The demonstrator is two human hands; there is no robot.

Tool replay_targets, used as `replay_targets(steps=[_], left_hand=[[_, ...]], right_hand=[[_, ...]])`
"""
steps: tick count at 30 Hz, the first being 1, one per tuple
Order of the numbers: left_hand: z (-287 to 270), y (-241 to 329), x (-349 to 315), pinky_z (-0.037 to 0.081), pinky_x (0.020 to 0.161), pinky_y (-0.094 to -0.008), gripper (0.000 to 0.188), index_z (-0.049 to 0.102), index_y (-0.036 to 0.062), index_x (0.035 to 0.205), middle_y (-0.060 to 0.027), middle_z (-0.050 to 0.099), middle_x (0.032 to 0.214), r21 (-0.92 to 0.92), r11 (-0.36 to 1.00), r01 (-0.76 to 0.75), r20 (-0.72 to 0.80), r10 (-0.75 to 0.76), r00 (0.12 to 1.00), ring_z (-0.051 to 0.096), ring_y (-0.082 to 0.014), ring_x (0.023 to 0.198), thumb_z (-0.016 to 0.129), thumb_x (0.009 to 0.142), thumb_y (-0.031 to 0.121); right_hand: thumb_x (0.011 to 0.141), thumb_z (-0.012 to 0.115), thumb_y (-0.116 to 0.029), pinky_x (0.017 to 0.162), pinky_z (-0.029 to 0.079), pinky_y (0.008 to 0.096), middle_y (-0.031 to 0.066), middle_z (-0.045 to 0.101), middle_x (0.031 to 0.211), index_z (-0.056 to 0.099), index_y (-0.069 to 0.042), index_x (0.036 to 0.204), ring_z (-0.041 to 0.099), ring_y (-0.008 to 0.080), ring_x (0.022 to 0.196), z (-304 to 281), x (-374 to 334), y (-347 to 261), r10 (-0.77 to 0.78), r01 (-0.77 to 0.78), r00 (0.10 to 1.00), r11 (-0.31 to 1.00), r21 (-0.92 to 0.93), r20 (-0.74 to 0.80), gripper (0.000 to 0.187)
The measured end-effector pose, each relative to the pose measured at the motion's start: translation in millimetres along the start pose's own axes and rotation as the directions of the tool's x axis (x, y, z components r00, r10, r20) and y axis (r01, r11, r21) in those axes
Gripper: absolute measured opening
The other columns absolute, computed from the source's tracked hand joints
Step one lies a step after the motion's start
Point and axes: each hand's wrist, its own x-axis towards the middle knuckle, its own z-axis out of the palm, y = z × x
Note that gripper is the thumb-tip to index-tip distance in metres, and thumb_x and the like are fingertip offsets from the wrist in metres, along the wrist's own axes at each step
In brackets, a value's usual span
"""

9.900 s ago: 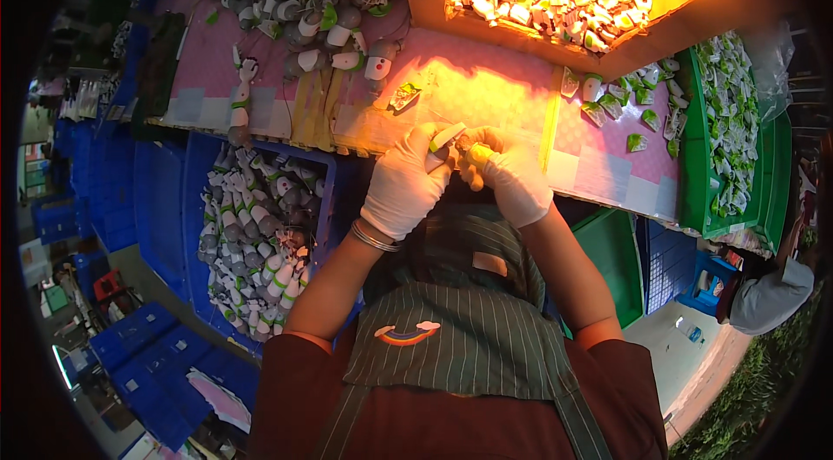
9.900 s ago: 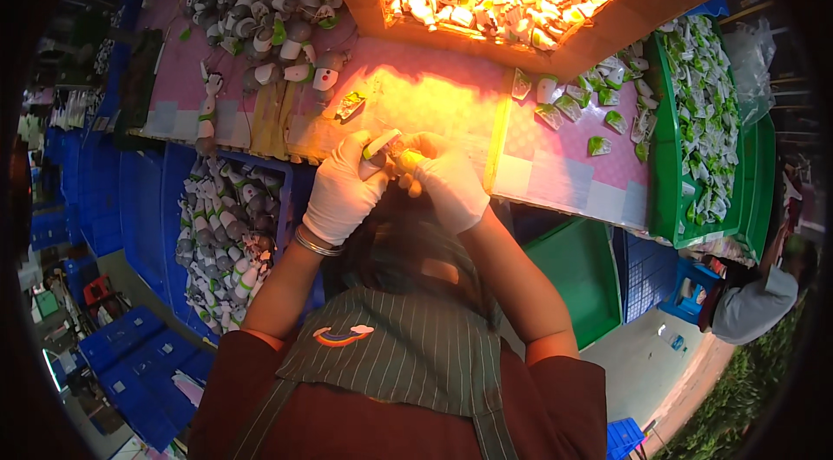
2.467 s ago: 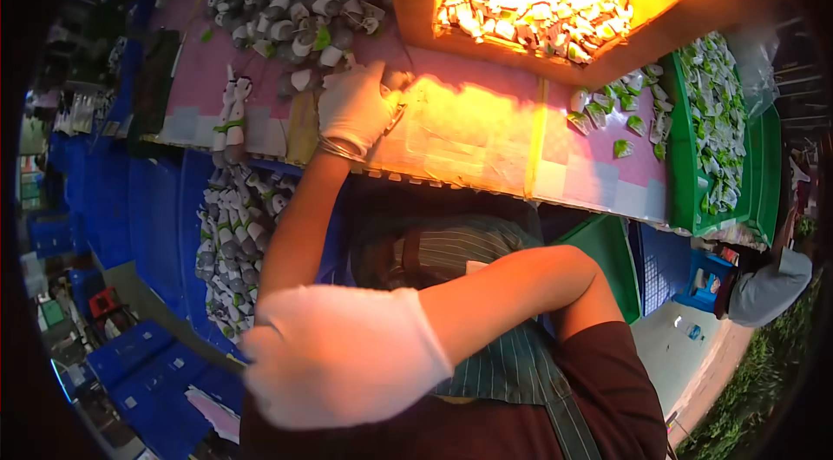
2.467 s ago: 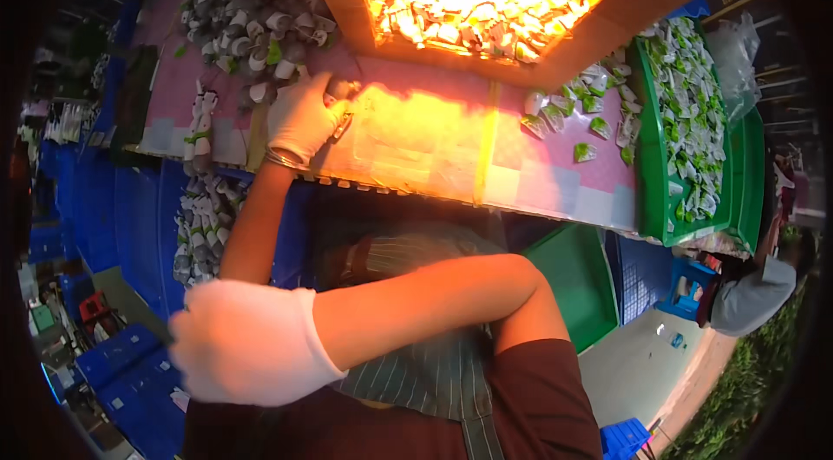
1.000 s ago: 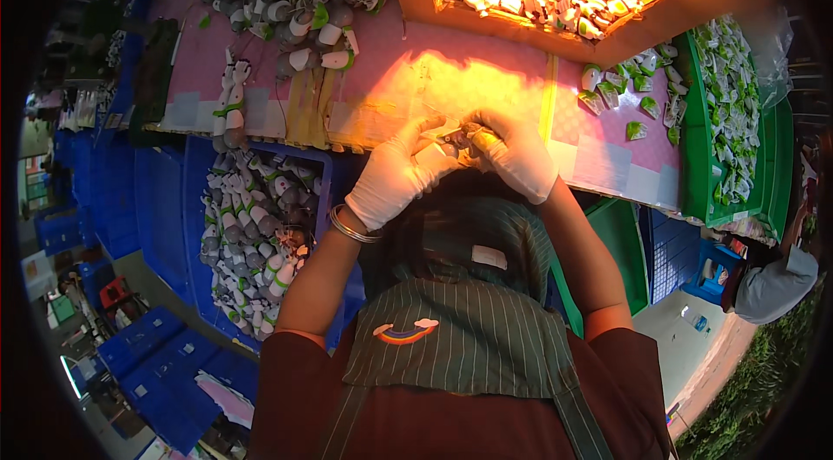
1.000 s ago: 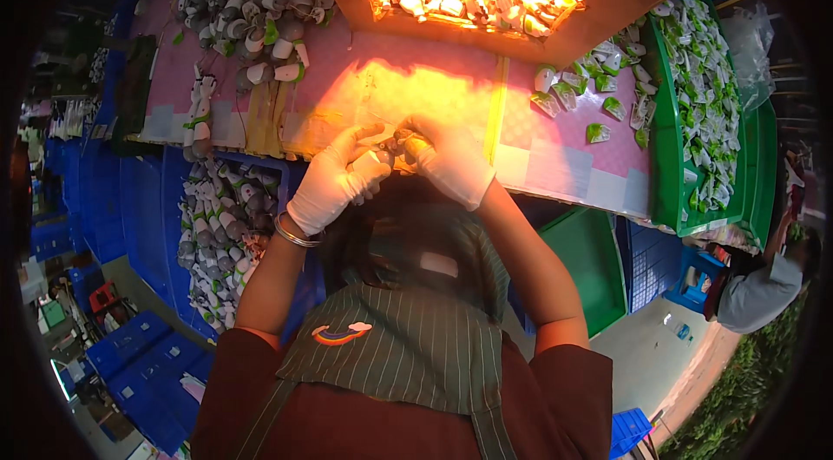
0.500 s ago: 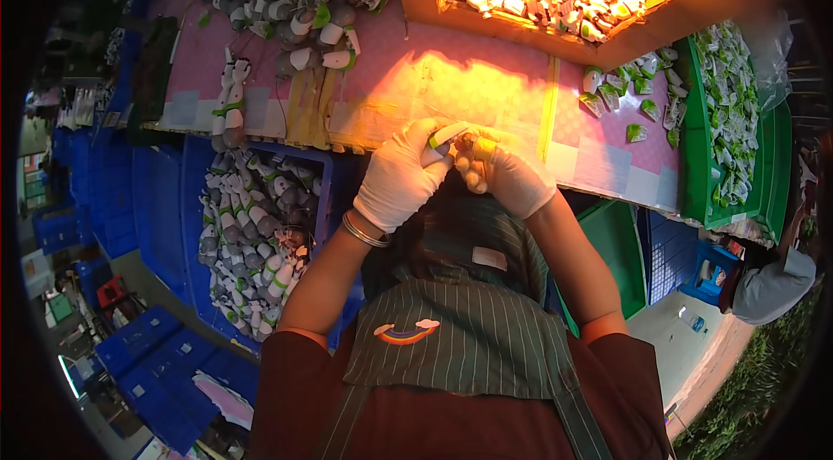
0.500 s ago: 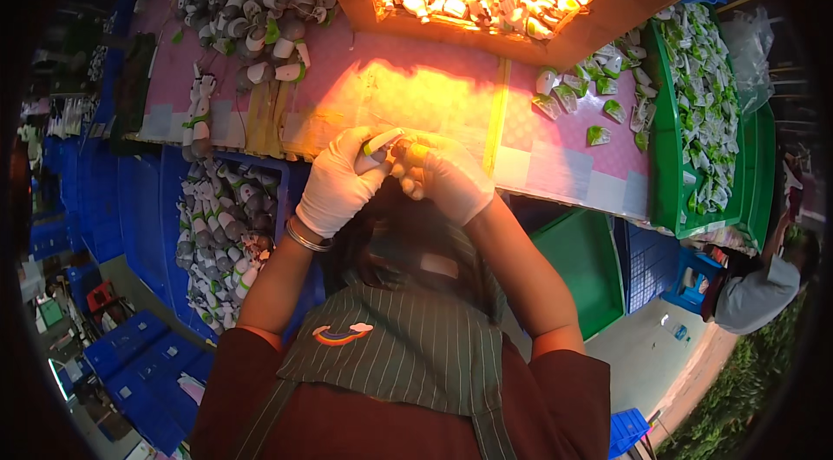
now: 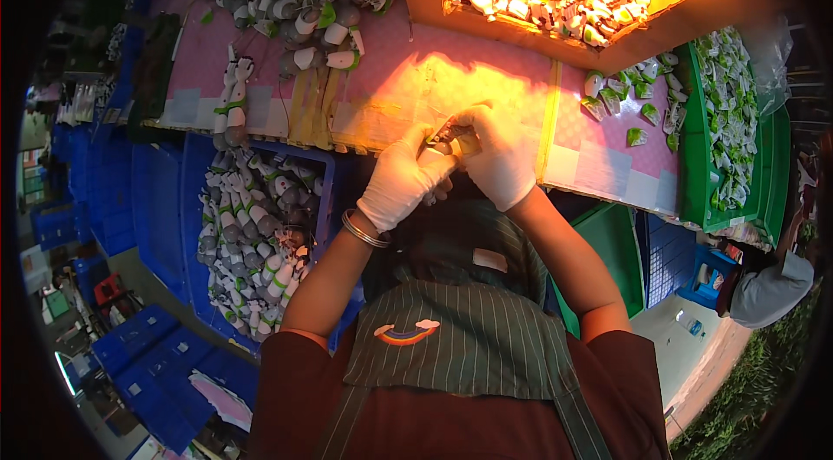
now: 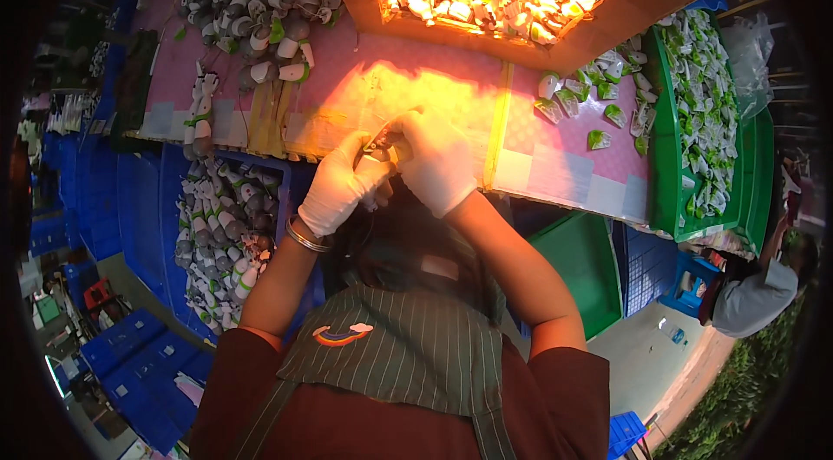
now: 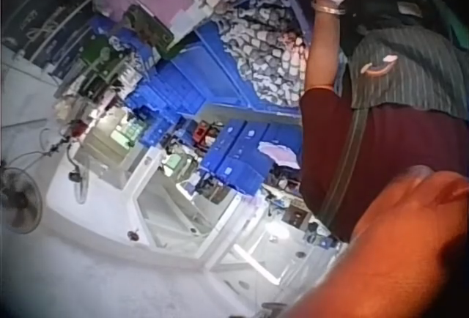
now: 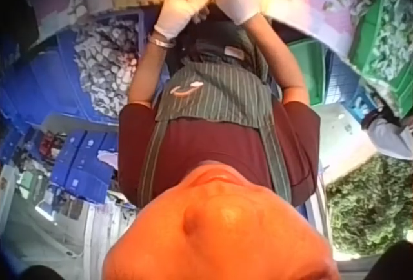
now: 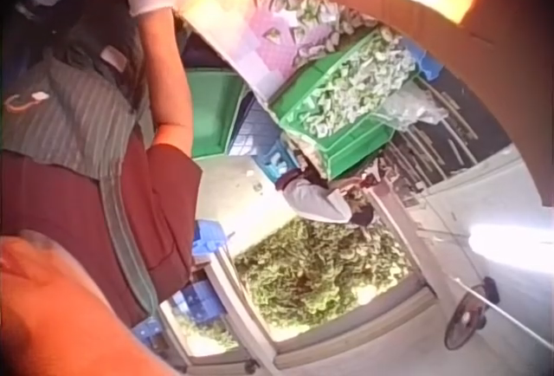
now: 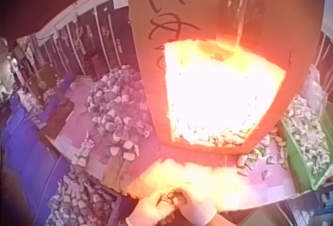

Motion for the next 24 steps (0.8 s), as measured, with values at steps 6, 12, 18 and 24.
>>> replay_targets(steps=[6, 12, 18, 24], left_hand=[[-0.9, 0.0, 2.2, 0.048, 0.056, -0.0235, 0.033, 0.054, 0.0030, 0.115, -0.0060, 0.064, 0.080, 0.086, 0.991, -0.102, 0.004, 0.102, 0.995, 0.061, -0.0104, 0.065, 0.066, 0.088, 0.017], [2.3, -10.6, 7.3, 0.050, 0.087, -0.0303, 0.050, 0.051, -0.0010, 0.130, -0.0123, 0.066, 0.106, 0.430, 0.827, -0.361, 0.066, 0.370, 0.927, 0.064, -0.0158, 0.097, 0.067, 0.084, 0.010], [-4.5, -11.0, 14.3, 0.052, 0.078, -0.0284, 0.049, 0.050, -0.0014, 0.131, -0.0118, 0.067, 0.102, 0.350, 0.833, -0.428, 0.100, 0.421, 0.901, 0.067, -0.0172, 0.089, 0.066, 0.086, 0.010], [-12.3, 8.5, 8.8, 0.043, 0.048, -0.0196, 0.052, 0.046, 0.0027, 0.133, -0.0015, 0.058, 0.064, -0.136, 0.986, -0.100, 0.001, 0.101, 0.995, 0.054, -0.0081, 0.051, 0.066, 0.090, 0.022]], right_hand=[[0.078, 0.063, 0.001, 0.066, 0.052, 0.0317, 0.0117, 0.066, 0.088, 0.061, -0.002, 0.098, 0.064, 0.0219, 0.075, -11.8, 17.8, -3.1, 0.443, -0.576, 0.807, 0.734, 0.359, 0.389, 0.020], [0.078, 0.055, 0.006, 0.070, 0.053, 0.0342, 0.0129, 0.065, 0.084, 0.060, -0.001, 0.096, 0.067, 0.0240, 0.078, -7.0, 0.4, 15.5, 0.269, -0.310, 0.916, 0.946, 0.097, 0.298, 0.020], [0.073, 0.064, 0.001, 0.068, 0.052, 0.0332, 0.0116, 0.063, 0.080, 0.062, -0.002, 0.095, 0.065, 0.0219, 0.074, -21.0, 21.3, 16.8, 0.185, -0.199, 0.909, 0.980, -0.003, 0.374, 0.022], [0.088, 0.060, -0.020, 0.067, 0.052, 0.0326, 0.0097, 0.066, 0.079, 0.066, -0.005, 0.095, 0.064, 0.0183, 0.073, -66.6, 139.7, 54.3, 0.175, -0.145, 0.969, 0.975, -0.170, 0.175, 0.018]])
